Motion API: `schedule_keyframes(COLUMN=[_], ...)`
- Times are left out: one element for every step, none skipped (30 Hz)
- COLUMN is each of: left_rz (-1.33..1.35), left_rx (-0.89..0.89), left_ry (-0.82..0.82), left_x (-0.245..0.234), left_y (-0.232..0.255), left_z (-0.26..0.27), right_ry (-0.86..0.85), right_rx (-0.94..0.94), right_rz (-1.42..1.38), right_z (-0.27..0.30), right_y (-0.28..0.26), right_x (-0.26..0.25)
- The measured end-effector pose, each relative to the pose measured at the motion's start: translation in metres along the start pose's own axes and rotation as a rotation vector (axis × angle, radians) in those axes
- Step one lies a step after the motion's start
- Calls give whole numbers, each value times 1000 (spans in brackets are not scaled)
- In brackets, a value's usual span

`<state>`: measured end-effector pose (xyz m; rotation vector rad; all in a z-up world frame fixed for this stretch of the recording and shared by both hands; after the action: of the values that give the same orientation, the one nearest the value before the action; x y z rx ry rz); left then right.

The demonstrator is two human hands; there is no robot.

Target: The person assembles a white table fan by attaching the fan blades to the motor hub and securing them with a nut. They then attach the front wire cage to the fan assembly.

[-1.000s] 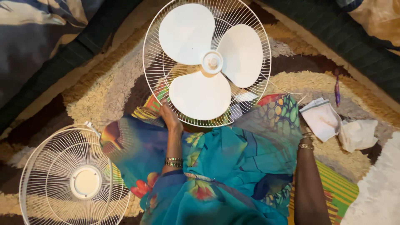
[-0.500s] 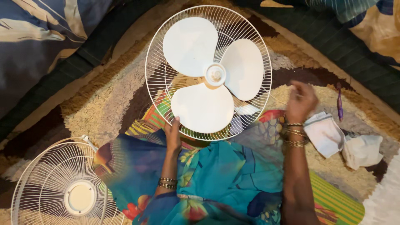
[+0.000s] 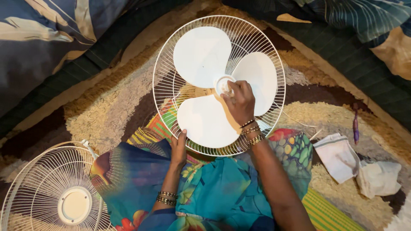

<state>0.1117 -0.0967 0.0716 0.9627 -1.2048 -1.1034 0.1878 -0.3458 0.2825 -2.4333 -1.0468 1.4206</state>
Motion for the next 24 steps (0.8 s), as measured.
schedule_keyframes(left_rz=[16,31,48,65,81,97,90,82,75,76,79,82,64,46,27,23,21,19,10,1,-7,-20,-32,-45], left_rx=[17,35,52,56,60,63,60,58,55,56,58,60,66,72,76,91,107,124,131,139,145,148,151,154], left_ry=[-13,-26,-39,-49,-58,-67,-67,-67,-68,-79,-89,-100,-93,-87,-82,-90,-99,-108,-108,-108,-108,-107,-106,-105], left_x=[2,3,6,8,9,10,11,11,13,14,14,16,16,16,17,18,19,21,22,22,21,21,21,20], left_y=[3,6,8,10,12,14,15,17,19,21,24,26,29,31,34,38,41,45,46,48,49,49,49,49], left_z=[0,0,0,0,1,1,1,2,3,4,5,5,6,7,8,9,9,9,9,9,10,11,11,11], right_ry=[-10,-20,-21,-22,-24,-41,-56,-73,-71,-70,-71,-79,-86,-94,-87,-80,-73,-74,-76,-78,-80,-81,-83,-87], right_rx=[-5,-9,-10,-12,-12,16,45,74,78,81,83,87,92,97,89,81,71,65,59,54,55,56,57,63], right_rz=[13,27,34,41,46,49,50,52,46,41,37,35,32,28,27,26,28,37,46,56,56,56,57,41], right_z=[0,-1,-2,-3,-4,-5,-6,-7,-6,-6,-6,-6,-6,-5,-5,-4,-4,-4,-4,-4,-4,-5,-5,-5], right_y=[-1,-2,-1,-1,-1,2,6,9,10,11,12,14,14,14,14,13,13,12,11,11,11,10,10,9], right_x=[0,1,1,2,4,7,10,13,14,15,15,16,17,19,18,17,16,16,17,17,18,18,18,17])
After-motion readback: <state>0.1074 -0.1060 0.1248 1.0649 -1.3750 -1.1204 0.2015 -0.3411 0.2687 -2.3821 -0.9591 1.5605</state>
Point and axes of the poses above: each hand's wrist, its own z-axis away from the middle knuckle, its own x-axis out of the palm, y = z × x, the point moved 10 cm from there along -z, towards the middle knuckle, and after that the axes turned 13 degrees about -y, right-handed, at the moved point
